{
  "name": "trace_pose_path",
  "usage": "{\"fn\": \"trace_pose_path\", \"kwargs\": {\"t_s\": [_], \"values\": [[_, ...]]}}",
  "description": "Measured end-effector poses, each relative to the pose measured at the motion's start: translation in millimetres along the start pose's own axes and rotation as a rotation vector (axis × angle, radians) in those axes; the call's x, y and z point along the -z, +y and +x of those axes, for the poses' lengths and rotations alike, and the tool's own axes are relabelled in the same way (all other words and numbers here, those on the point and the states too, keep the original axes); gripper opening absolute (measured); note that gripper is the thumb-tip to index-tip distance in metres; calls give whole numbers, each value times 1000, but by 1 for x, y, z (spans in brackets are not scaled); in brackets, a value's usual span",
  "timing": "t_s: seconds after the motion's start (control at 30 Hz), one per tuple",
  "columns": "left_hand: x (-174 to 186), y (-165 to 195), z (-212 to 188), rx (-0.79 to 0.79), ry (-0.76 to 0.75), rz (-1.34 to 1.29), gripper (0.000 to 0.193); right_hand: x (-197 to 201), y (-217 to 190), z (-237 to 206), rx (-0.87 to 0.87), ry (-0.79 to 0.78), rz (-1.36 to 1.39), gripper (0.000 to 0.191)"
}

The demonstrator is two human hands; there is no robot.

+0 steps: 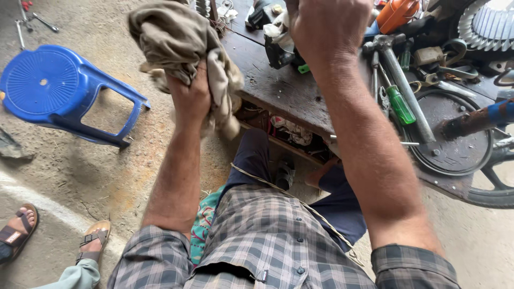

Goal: The person uses a screwdriver to adjust a small metal plate and then attaches it to a larger mechanical component with a green casing. They use a wrench to tighten bolts and wipe the assembly with a cloth.

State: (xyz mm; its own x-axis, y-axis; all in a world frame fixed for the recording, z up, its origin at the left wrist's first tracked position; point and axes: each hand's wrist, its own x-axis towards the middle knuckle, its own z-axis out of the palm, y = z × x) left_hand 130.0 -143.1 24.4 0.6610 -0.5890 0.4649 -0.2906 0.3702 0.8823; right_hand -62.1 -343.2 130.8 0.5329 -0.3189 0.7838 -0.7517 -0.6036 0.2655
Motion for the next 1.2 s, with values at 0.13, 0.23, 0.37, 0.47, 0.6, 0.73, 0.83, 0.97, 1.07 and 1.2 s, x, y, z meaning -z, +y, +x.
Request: {"fn": "trace_pose_path", "kwargs": {"t_s": [0.13, 0.23, 0.37, 0.47, 0.6, 0.73, 0.83, 0.97, 1.07, 1.2], "values": [[25, 21, -15, -51, -63, 44, 55, -20, 37, -10, 24, 198, -30, 42], [40, 41, -25, -19, -73, -108, 53, -7, 76, -28, 79, 209, 95, 16], [-2, 55, -21, 36, -333, -292, 56, 1, 87, -52, 125, 181, 192, 16], [-78, 52, -28, -424, -431, 224, 49, -3, 79, -56, 140, 198, 80, 20], [-150, 28, -11, -648, -163, 666, 43, 0, 70, -49, 131, 347, 328, 20], [-155, 10, 31, -333, -511, 846, 34, 18, 64, -52, 232, 426, 452, 35], [-153, 15, 53, -243, -625, 805, 35, 28, 60, -57, 198, 374, 476, 40], [-146, 26, 34, -306, -581, 816, 37, 33, 60, -63, 115, 380, 499, 37], [-128, 23, -12, -689, -360, 711, 39, 37, 60, -69, 78, 310, 405, 32], [-95, 12, -65, -754, -406, 638, 13, 34, 66, -68, 147, 328, 436, 31]]}}
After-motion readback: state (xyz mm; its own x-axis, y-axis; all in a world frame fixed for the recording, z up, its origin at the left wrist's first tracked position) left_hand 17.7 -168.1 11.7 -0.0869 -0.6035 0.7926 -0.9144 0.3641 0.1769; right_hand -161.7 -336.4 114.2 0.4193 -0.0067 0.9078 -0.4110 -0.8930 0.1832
